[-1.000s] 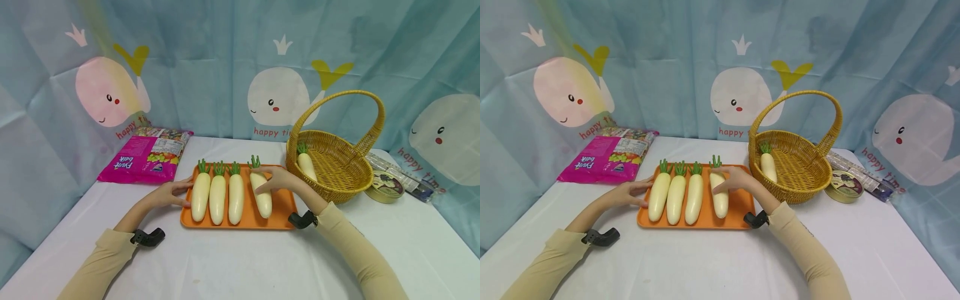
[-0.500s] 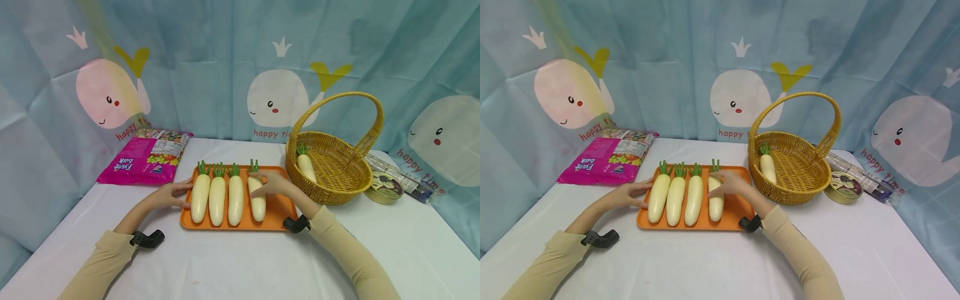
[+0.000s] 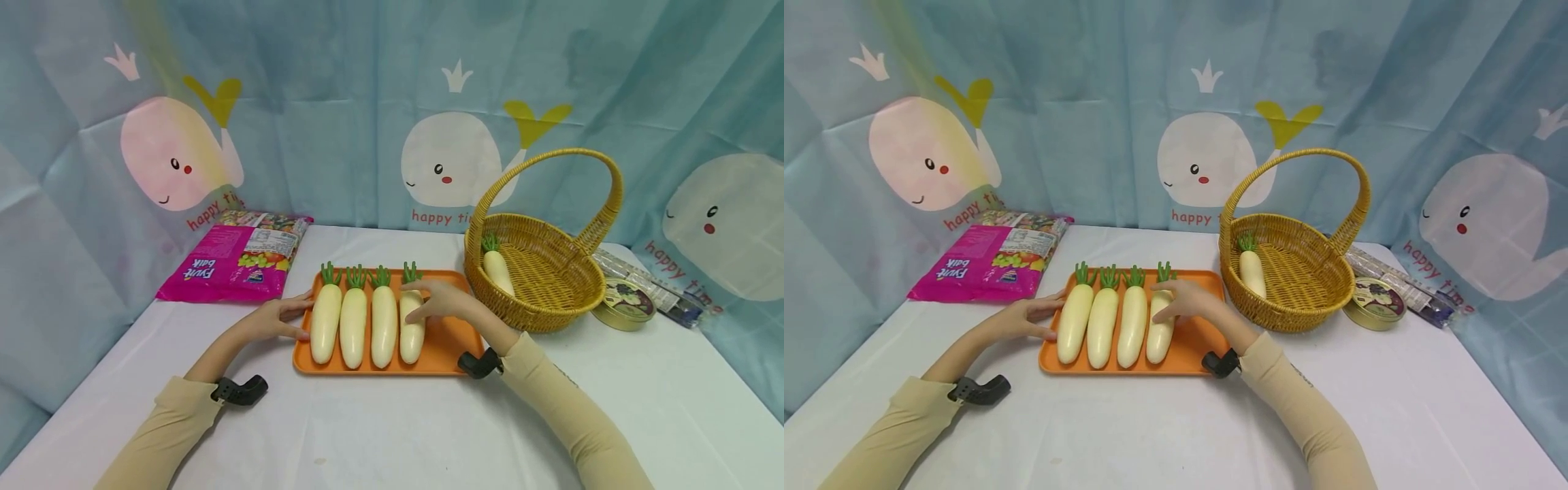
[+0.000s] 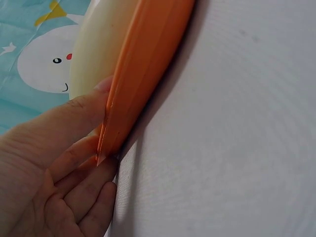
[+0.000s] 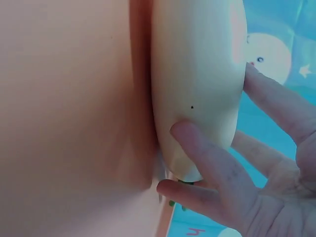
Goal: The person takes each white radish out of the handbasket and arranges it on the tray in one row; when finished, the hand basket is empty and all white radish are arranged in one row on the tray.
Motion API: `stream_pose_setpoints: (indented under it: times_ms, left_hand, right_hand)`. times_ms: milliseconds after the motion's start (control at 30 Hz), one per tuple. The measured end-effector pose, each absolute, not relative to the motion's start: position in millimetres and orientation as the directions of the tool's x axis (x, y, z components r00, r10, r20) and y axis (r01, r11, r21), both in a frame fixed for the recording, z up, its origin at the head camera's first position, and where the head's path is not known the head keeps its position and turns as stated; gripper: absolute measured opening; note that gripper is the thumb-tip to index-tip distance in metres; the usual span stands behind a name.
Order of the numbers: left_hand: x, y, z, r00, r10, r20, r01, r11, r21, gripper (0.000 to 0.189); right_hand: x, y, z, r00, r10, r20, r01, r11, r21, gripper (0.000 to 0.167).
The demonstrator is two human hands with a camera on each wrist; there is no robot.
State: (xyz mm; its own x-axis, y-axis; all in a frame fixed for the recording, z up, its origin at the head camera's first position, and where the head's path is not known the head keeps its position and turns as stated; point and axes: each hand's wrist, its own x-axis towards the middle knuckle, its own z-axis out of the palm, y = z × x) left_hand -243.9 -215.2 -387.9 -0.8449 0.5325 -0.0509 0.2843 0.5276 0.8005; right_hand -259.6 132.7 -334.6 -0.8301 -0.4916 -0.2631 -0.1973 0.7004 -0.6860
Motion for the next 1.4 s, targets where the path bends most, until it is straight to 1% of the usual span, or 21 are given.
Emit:
stream_pose_setpoints:
  times_ms: [100, 200, 333, 533, 667, 833, 967, 1200, 1400]
  left_hand:
    - [-244, -216, -387, -0.843, 0.536, -0.053, 0.277, 0.516, 0.811, 0.069]
    - [-244, -216, -387, -0.835, 0.548, -0.046, 0.285, 0.504, 0.815, 0.069]
    - [-245, -217, -389, -0.835, 0.549, -0.039, 0.291, 0.500, 0.816, 0.069]
    - [-246, -218, -392, -0.831, 0.556, -0.030, 0.304, 0.497, 0.813, 0.069]
    - [-246, -219, -392, -0.837, 0.545, -0.036, 0.296, 0.508, 0.809, 0.070]
    - [-248, -220, -392, -0.840, 0.541, -0.040, 0.297, 0.520, 0.801, 0.069]
    - [-249, -220, -393, -0.841, 0.539, -0.037, 0.305, 0.530, 0.791, 0.070]
    - [-249, -219, -393, -0.841, 0.539, -0.048, 0.295, 0.530, 0.795, 0.071]
    - [-249, -218, -392, -0.840, 0.540, -0.050, 0.273, 0.501, 0.821, 0.071]
  right_hand:
    - [-259, 133, -334, -0.829, -0.499, -0.254, -0.229, 0.716, -0.659, 0.069]
    - [-259, 133, -333, -0.831, -0.486, -0.269, -0.217, 0.730, -0.648, 0.068]
    - [-258, 136, -332, -0.834, -0.461, -0.304, -0.138, 0.706, -0.695, 0.068]
    - [-258, 145, -321, -0.826, -0.461, -0.325, -0.077, 0.664, -0.744, 0.067]
    - [-256, 150, -317, -0.819, -0.475, -0.322, -0.081, 0.652, -0.754, 0.067]
    - [-255, 147, -328, -0.813, -0.496, -0.305, -0.074, 0.607, -0.791, 0.063]
    - [-256, 142, -334, -0.825, -0.491, -0.279, -0.074, 0.584, -0.808, 0.059]
    - [-255, 136, -332, -0.832, -0.478, -0.279, -0.093, 0.617, -0.781, 0.058]
    - [-258, 133, -333, -0.839, -0.471, -0.272, -0.095, 0.620, -0.779, 0.059]
